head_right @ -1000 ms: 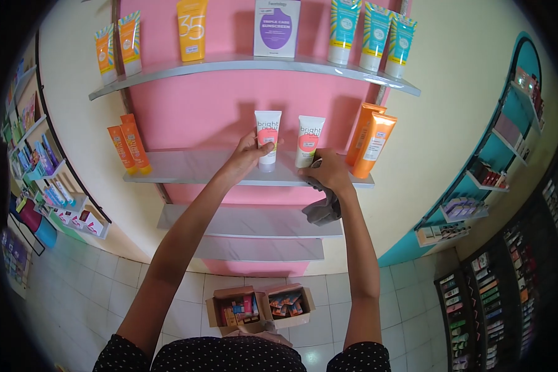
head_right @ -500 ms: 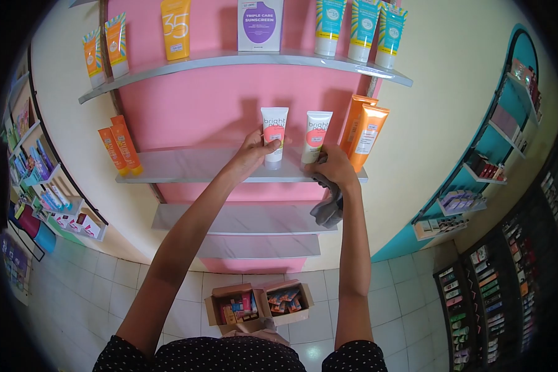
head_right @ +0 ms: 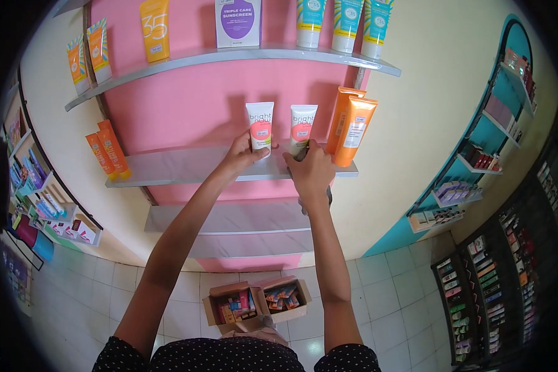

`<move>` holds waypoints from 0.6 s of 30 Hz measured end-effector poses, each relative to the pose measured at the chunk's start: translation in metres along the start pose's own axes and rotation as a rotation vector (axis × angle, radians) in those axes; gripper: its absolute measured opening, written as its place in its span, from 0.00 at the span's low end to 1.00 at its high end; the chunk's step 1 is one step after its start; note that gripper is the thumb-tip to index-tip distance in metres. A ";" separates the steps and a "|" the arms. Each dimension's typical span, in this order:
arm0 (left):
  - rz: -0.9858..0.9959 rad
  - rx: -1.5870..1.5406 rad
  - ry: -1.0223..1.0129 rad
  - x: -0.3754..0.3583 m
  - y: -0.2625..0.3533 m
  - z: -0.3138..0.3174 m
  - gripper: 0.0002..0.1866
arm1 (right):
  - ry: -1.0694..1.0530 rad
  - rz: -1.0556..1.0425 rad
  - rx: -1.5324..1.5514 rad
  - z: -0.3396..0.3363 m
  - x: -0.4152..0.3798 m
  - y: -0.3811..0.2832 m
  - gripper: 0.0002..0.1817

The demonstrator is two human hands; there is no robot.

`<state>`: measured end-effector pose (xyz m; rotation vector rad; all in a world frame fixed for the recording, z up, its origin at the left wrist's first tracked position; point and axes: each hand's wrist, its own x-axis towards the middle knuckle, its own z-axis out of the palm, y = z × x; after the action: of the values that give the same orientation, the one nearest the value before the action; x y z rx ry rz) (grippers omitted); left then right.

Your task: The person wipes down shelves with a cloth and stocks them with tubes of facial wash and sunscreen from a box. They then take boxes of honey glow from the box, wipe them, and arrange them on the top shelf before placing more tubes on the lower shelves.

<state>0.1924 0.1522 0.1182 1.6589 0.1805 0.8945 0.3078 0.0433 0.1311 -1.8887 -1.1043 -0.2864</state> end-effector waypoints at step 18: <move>-0.020 0.119 -0.042 -0.001 0.003 -0.003 0.15 | -0.022 0.053 -0.004 -0.005 0.000 0.001 0.20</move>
<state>0.1886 0.1532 0.1209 1.7817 0.2248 0.8468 0.3097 0.0388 0.1338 -1.9251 -1.0674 -0.2390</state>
